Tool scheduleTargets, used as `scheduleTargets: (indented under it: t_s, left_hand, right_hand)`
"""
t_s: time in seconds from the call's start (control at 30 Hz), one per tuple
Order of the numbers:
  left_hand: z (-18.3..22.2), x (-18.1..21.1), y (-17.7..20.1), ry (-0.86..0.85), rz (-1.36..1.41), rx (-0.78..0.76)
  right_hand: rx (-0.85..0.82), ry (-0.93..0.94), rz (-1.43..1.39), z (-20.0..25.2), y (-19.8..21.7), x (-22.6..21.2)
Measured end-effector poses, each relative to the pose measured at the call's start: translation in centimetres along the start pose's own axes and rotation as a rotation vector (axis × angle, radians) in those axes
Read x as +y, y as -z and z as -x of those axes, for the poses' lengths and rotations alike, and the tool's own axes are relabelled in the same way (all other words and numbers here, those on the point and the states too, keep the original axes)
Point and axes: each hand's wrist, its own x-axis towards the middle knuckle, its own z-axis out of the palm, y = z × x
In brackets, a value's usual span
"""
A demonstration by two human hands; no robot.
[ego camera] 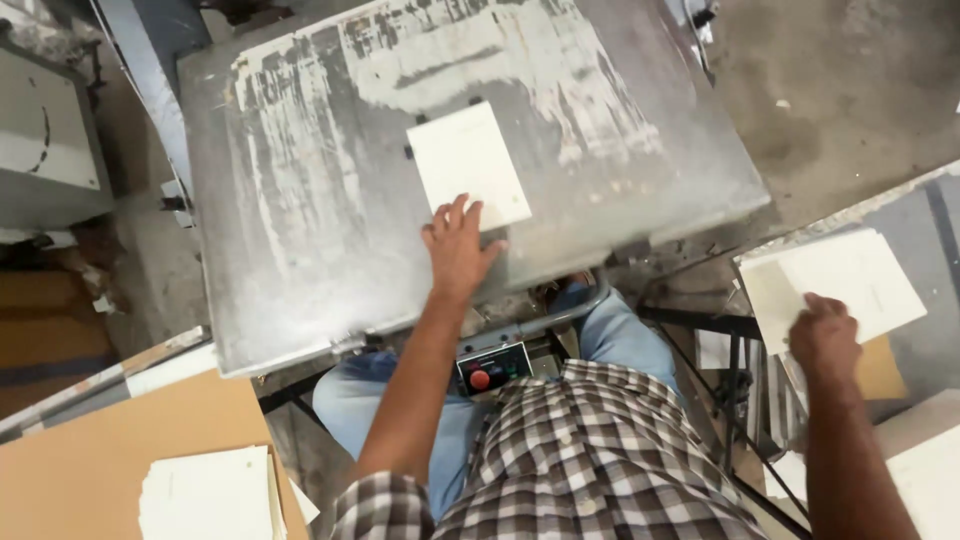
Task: The recorder is placing individual sheets of paper onto a industrial printing or stamping machine, which then stamps or processes the paper and slides it back.
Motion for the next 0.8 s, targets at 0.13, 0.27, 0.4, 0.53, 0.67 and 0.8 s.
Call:
scheduleTargets:
  t_s: [0.13, 0.27, 0.4, 0.53, 0.67, 0.8]
  left_hand:
    - [1.1, -2.5, -5.7, 0.055, -0.091, -0.185]
    - [2.0, -3.3, -6.5, -0.276, -0.328, -0.134]
    - [1.2, -3.3, -4.5, -0.313, -0.264, -0.009]
    - [-1.0, -3.3, 1.6, -0.32, -0.199, 0.059]
    - [0.3, -4.3, 11.9, -0.403, -0.214, 0.215]
    - [6.7, -8.9, 21.4, -0.298, -0.182, 0.372]
  right_hand:
    - [0.21, 0.436, 0.055, -4.3, -0.1, 9.1]
    - [-0.064, -0.255, -0.559, -5.4, 5.7, 6.7]
    - [0.083, -0.012, -0.857, -4.6, 8.0, -0.2]
    - [0.064, 0.126, -0.921, -8.9, 1.6, -6.8]
    - [-0.114, 0.682, -1.113, -5.1, -0.8, -21.2]
    - [-0.127, 1.128, -0.223, 4.2, 0.2, -34.2]
